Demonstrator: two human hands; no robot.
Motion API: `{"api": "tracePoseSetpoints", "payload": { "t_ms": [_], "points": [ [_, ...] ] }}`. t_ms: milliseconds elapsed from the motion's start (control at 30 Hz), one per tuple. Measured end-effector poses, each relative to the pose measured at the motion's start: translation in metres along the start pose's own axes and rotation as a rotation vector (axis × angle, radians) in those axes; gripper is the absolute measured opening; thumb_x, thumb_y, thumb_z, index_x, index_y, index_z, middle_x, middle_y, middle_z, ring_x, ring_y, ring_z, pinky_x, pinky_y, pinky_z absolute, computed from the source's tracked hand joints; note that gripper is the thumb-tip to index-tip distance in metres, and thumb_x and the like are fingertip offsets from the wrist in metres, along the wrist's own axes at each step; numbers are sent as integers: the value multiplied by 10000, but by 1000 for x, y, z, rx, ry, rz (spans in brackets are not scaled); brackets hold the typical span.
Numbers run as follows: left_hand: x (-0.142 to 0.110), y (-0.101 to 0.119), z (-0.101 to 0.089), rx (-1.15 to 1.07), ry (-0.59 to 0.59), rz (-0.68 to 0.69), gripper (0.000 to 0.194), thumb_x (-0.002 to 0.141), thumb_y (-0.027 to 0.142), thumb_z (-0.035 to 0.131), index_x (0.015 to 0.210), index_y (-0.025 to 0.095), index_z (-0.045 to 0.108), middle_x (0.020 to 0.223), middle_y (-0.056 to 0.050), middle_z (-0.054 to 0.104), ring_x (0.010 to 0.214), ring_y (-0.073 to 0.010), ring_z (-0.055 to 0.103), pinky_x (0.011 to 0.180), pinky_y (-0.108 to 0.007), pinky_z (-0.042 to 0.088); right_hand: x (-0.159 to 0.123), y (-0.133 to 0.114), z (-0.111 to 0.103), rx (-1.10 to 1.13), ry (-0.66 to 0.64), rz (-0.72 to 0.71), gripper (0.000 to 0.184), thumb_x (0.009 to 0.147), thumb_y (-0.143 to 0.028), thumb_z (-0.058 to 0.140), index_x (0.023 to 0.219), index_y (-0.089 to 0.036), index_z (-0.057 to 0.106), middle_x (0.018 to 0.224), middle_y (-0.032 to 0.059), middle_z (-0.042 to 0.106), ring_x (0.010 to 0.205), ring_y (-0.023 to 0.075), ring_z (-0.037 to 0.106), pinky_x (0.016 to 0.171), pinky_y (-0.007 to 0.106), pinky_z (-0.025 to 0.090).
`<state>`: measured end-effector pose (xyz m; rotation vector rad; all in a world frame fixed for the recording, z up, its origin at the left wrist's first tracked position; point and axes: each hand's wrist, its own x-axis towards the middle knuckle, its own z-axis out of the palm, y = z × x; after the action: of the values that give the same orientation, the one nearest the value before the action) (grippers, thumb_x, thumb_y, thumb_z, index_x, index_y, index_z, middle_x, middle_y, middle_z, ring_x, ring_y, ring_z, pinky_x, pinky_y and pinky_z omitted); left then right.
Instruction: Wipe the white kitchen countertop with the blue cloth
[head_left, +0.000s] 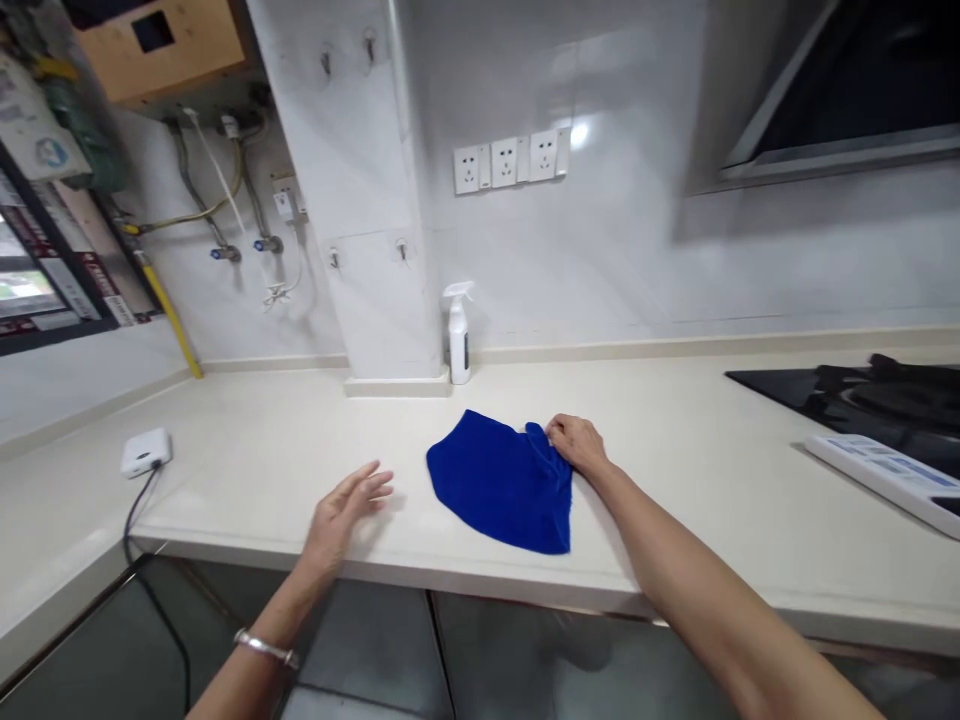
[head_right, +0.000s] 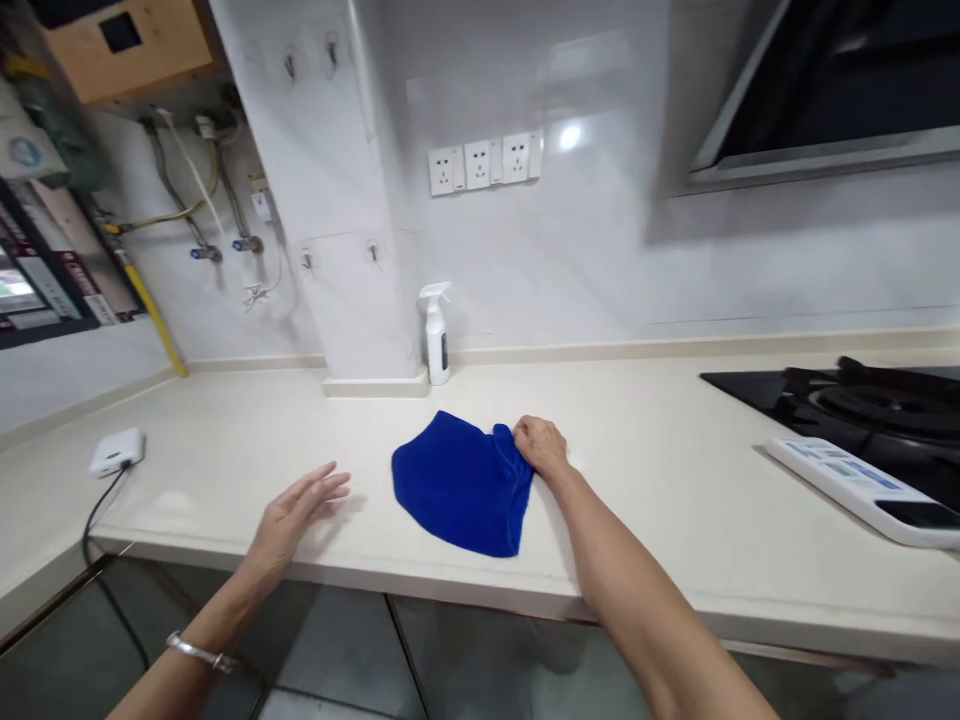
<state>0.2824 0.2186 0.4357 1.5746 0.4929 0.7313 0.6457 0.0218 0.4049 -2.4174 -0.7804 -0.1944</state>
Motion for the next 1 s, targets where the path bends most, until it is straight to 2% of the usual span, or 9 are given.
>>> {"api": "tracePoseSetpoints", "payload": {
  "t_ms": [67,167,267,400,633,767,900,1000],
  "points": [
    [-9,6,18,-261,-126,-106,761,799,605,648,1376,125,515,1310,-165,656,1193,-295,619,1052,-420,450,1,1,1,-10,1,-4,270,875,-229,444,900,-238,712,993,38,737,969,228,632,710,295,409],
    [-22,12,30,-484,-285,-231,724,904,611,467,1411,95,488,1383,-188,595,1292,-322,550,1159,-477,339,3,4,4,-17,2,-12,275,870,-248,445,907,-250,718,982,37,735,958,233,629,696,300,404],
    [-33,13,30,-610,-354,-276,740,934,620,365,1435,85,468,1429,-200,548,1348,-342,493,1208,-510,244,4,5,6,-19,3,-11,275,860,-249,448,901,-256,719,972,33,734,937,228,629,687,298,399],
    [-40,14,31,-734,-408,-278,772,933,636,331,1485,101,403,1483,-186,493,1402,-338,427,1244,-497,140,5,6,6,-16,2,-5,267,851,-242,449,879,-259,714,950,26,733,930,228,628,687,300,395],
    [-48,15,38,-826,-442,-279,750,945,610,328,1484,92,404,1494,-185,477,1422,-327,397,1253,-479,94,5,7,6,-19,0,-6,266,856,-238,444,869,-255,709,954,27,736,941,233,626,693,304,395],
    [-52,11,39,-823,-488,-279,642,963,495,354,1453,92,453,1490,-180,484,1412,-339,408,1245,-521,112,5,8,6,-18,-2,-3,268,853,-237,449,877,-256,715,941,26,737,921,226,628,688,301,398],
    [-58,8,41,-749,-472,-273,537,955,365,403,1402,91,522,1412,-187,566,1355,-336,485,1237,-540,150,6,9,8,-17,2,-2,272,842,-247,455,888,-255,723,941,31,736,912,224,628,691,300,406],
    [-65,8,41,-624,-403,-296,498,960,363,440,1350,87,578,1257,-203,672,1272,-337,568,1217,-561,212,6,11,8,-18,4,0,277,832,-255,456,888,-254,728,938,35,735,905,228,627,694,304,415]
  ]
}}
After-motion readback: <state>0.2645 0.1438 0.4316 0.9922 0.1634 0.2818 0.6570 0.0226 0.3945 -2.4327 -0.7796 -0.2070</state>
